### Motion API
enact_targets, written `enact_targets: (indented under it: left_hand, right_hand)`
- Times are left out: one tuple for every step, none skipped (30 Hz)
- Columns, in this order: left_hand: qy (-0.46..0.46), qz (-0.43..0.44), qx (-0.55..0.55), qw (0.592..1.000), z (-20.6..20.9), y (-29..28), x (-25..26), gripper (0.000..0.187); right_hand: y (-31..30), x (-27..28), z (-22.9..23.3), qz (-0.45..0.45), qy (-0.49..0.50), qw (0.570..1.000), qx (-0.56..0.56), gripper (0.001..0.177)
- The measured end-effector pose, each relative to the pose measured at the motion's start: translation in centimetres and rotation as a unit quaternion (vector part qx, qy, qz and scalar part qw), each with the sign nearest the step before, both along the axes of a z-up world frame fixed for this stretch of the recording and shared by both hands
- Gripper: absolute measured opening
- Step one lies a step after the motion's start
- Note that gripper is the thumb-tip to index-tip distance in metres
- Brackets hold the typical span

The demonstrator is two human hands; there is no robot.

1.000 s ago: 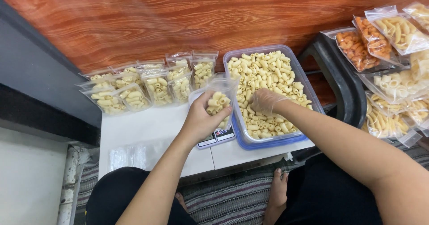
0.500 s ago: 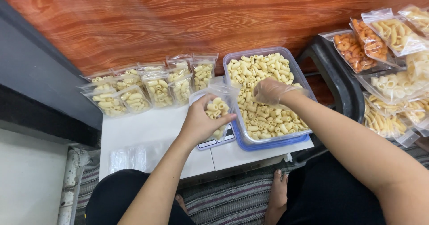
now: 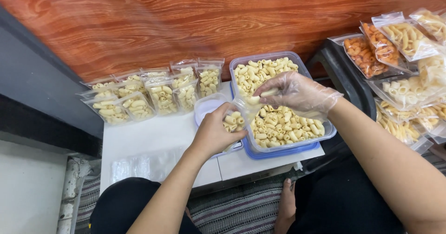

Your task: Manually packaging macaroni from a large plastic container into small individual bags using a digital scale for portion control.

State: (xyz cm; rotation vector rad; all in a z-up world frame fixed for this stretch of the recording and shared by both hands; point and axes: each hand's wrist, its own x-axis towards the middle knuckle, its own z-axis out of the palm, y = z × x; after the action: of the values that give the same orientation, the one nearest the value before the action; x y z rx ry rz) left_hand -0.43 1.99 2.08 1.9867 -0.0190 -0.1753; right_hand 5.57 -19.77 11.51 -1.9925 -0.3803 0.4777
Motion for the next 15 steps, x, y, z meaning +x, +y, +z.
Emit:
enact_targets:
  left_hand:
    - [0.001, 0.001, 0.000, 1.000, 0.1, -0.1, -0.1, 0.060]
    - [-0.001, 0.011, -0.005, 1.000, 0.3, -0.1, -0.2, 0.059]
    - [-0.003, 0.022, -0.010, 1.000, 0.4, -0.1, -0.2, 0.059]
    - [-0.004, 0.023, -0.010, 1.000, 0.5, -0.1, -0.3, 0.059]
    - [-0.009, 0.017, -0.019, 1.000, 0.7, -0.1, -0.3, 0.059]
    - [-0.014, 0.010, -0.027, 0.999, 0.8, -0.1, -0.3, 0.059]
    - [-0.014, 0.012, -0.027, 0.999, 0.9, -0.1, -0.3, 0.059]
    - [-0.013, 0.013, -0.026, 0.999, 1.1, -0.1, -0.3, 0.059]
    - [-0.013, 0.015, -0.025, 1.000, 1.2, -0.1, -0.3, 0.058]
    - [-0.014, 0.015, -0.024, 1.000, 1.4, -0.1, -0.3, 0.058]
    - [-0.014, 0.010, -0.032, 0.999, 1.6, -0.1, -0.3, 0.059]
    - [-0.013, 0.005, -0.040, 0.999, 1.7, -0.1, -0.4, 0.061]
    - [-0.014, 0.005, -0.039, 0.999, 1.7, -0.1, -0.4, 0.061]
    - [-0.009, -0.001, -0.047, 0.999, 1.6, -0.1, -0.4, 0.060]
    - [-0.004, -0.008, -0.054, 0.998, 1.4, -0.2, -0.4, 0.059]
  right_hand:
    - [0.0, 0.1, -0.1, 0.001, 0.001, 1.000, 0.000, 0.025]
    - [0.0, 0.3, -0.1, 0.016, -0.017, 1.000, -0.009, 0.024]
    - [0.1, 0.5, -0.1, 0.031, -0.035, 0.999, -0.018, 0.024]
    - [0.2, 0.6, -0.4, 0.033, -0.036, 0.999, -0.018, 0.024]
    - [0.3, 0.7, -0.7, 0.056, -0.053, 0.997, -0.012, 0.025]
    - [0.4, 0.9, -1.1, 0.080, -0.068, 0.994, -0.006, 0.026]
    - [0.4, 0.9, -0.9, 0.081, -0.069, 0.994, -0.006, 0.026]
    - [0.4, 1.0, -0.8, 0.088, -0.079, 0.993, -0.012, 0.028]
    - [0.5, 1.0, -0.6, 0.094, -0.090, 0.991, -0.018, 0.031]
    - [0.5, 1.0, -0.3, 0.095, -0.091, 0.991, -0.018, 0.031]
    - [0.6, 0.9, 0.0, 0.089, -0.083, 0.992, -0.021, 0.032]
    - [0.7, 0.9, 0.2, 0.083, -0.075, 0.993, -0.023, 0.034]
    - [0.9, 0.6, 0.1, 0.083, -0.075, 0.993, -0.023, 0.034]
    - [1.1, 0.3, -0.1, 0.057, -0.053, 0.997, 0.012, 0.031]
    - [1.3, 0.1, -0.2, 0.030, -0.030, 0.998, 0.048, 0.030]
